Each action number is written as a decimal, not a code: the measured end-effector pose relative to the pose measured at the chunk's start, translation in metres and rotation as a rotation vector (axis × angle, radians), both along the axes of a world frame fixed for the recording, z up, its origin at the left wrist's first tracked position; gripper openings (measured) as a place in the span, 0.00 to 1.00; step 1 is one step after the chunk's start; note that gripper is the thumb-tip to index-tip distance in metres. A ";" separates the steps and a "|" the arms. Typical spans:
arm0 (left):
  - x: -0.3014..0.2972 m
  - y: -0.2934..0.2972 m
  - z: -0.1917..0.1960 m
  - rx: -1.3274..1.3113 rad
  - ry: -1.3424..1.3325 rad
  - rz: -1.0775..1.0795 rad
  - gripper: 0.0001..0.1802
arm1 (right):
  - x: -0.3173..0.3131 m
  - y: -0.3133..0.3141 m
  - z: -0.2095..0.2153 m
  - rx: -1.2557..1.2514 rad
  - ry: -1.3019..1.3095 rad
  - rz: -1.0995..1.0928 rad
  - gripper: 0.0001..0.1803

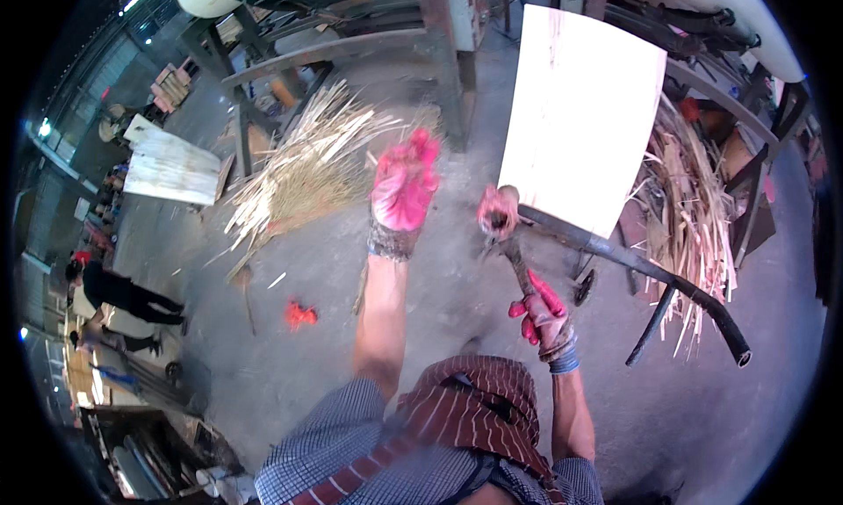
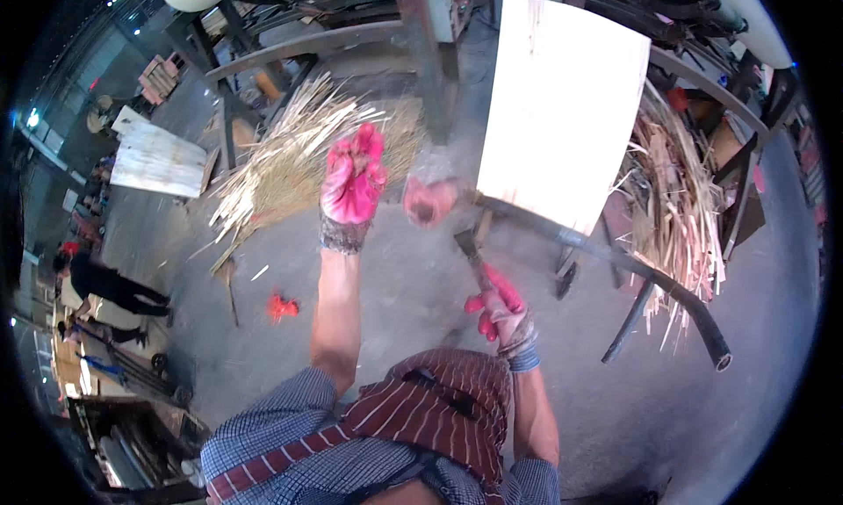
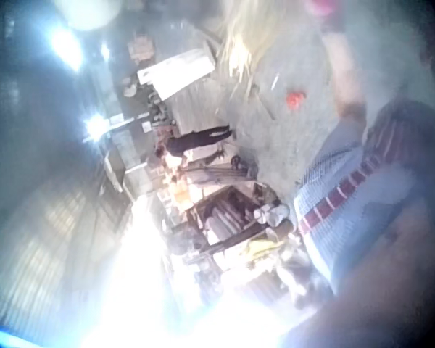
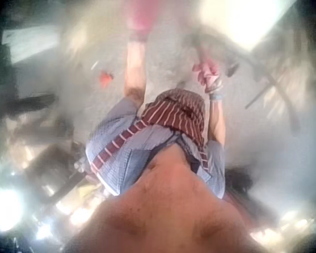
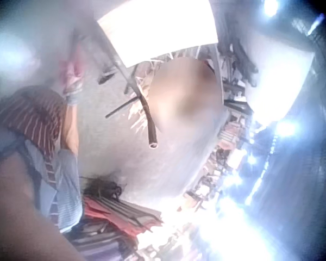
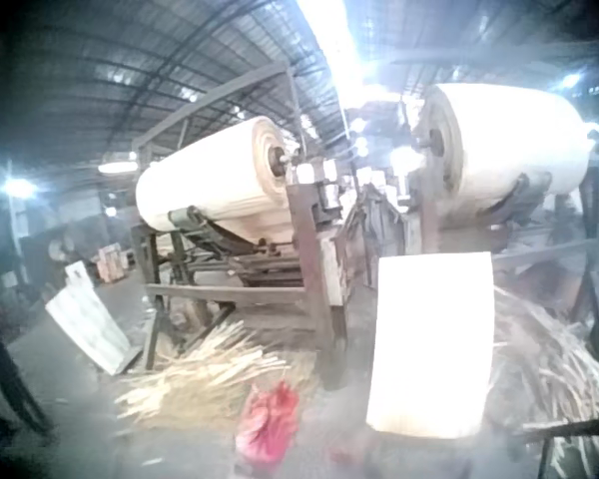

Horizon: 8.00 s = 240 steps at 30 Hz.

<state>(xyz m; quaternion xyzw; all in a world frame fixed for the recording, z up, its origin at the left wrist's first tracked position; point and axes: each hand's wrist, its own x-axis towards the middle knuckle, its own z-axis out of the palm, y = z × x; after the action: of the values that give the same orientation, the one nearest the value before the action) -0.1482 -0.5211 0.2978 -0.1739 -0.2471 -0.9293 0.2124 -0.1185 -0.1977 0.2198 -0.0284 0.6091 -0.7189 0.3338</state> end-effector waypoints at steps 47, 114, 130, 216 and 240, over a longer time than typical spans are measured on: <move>-0.192 0.140 0.093 -0.814 0.223 -1.475 0.19 | 0.002 -0.140 -0.040 -0.204 0.005 -1.524 0.28; -0.083 0.204 0.174 -0.922 2.027 -2.160 0.29 | -0.251 -0.321 0.030 -0.322 1.205 -2.789 0.28; -0.096 0.220 0.160 -0.889 2.006 -2.033 0.30 | -0.206 -0.307 0.107 -0.531 1.240 -2.843 0.29; -0.096 0.230 0.145 -0.582 1.840 -2.226 0.10 | -0.149 -0.299 0.099 -0.432 1.054 -2.716 0.11; -0.080 0.217 0.160 -1.049 2.002 -2.127 0.14 | -0.166 -0.309 -0.012 -1.209 1.611 -1.814 0.28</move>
<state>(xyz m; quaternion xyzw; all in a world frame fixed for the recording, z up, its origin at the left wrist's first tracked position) -0.2280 -0.3038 0.4580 -0.8438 -0.0626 0.0325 -0.5320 -0.2841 -0.5067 0.2079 -0.1708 0.0293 -0.6207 -0.7647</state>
